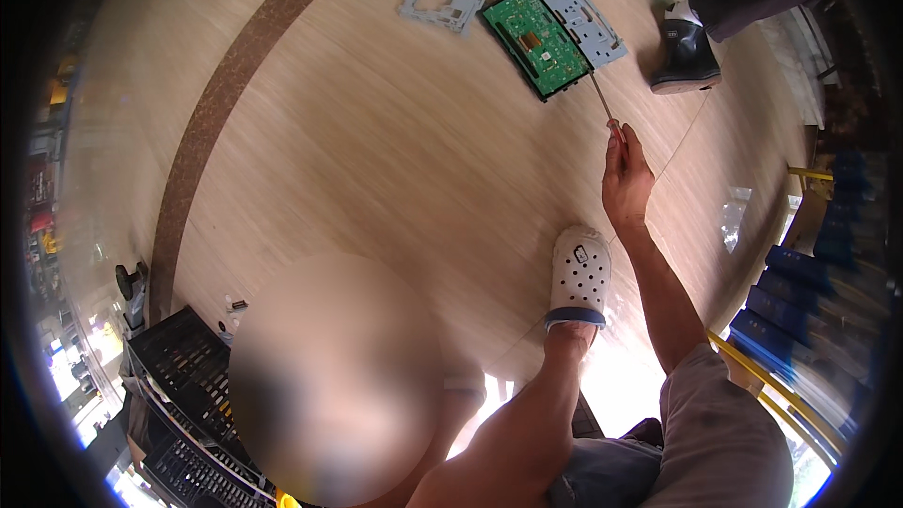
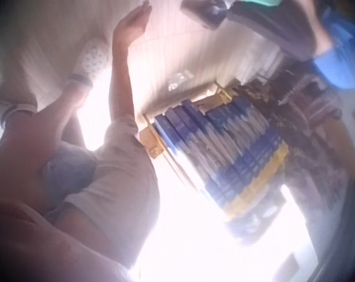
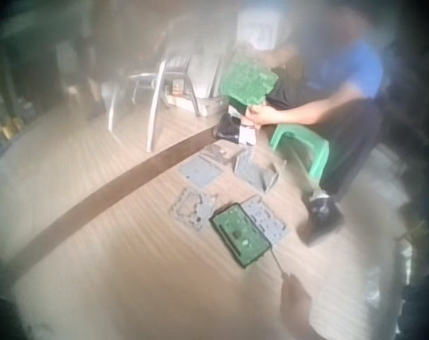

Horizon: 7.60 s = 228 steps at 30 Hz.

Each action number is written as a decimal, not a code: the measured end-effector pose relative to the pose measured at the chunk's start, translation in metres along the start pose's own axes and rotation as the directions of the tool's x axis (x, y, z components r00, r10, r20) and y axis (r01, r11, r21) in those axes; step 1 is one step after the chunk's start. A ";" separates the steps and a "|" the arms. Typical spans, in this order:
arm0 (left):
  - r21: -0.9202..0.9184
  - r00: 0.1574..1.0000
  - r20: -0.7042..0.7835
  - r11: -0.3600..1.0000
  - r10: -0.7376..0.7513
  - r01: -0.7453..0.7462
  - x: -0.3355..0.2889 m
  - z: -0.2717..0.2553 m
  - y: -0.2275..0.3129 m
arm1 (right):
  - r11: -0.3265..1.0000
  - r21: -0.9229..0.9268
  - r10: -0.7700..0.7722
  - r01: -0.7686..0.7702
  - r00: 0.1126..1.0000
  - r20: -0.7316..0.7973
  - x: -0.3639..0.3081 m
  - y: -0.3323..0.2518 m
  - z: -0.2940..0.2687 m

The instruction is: The person disassembles a small electric motor using a screwdriver, then works on a circuit board placed on the floor with the tool.

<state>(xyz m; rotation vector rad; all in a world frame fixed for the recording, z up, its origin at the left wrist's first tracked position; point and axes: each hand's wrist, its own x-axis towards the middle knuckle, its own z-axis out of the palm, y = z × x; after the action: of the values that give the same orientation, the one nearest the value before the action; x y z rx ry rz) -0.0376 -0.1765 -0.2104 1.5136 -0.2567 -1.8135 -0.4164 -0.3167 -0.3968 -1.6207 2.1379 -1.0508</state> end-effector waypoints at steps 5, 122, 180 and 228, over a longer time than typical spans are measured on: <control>0.033 0.999 0.005 0.999 -0.036 0.036 0.010 0.003 -0.001 | 0.984 -0.025 -0.180 0.179 0.981 -0.065 -0.001 0.008 0.006; -0.377 0.705 -0.550 0.621 0.448 -0.688 -0.225 0.000 0.010 | 0.962 0.123 -0.250 0.244 0.968 0.036 -0.010 0.050 0.030; -0.486 0.599 -0.298 0.422 0.743 -0.765 -0.221 0.024 -0.009 | 0.679 0.734 -0.701 -0.023 0.273 0.658 -0.153 -0.424 -0.165; -0.343 0.616 -0.227 0.530 0.754 -0.775 -0.214 0.046 -0.009 | 0.748 0.651 -0.604 -0.131 0.271 0.749 -0.137 -0.409 -0.186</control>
<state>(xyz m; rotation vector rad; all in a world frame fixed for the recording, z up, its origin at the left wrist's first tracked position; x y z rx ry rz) -0.0781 -0.0454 -0.0393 0.8979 -0.4099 -1.0042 -0.1831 -0.1672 -0.0178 -1.5879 0.5890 -0.4414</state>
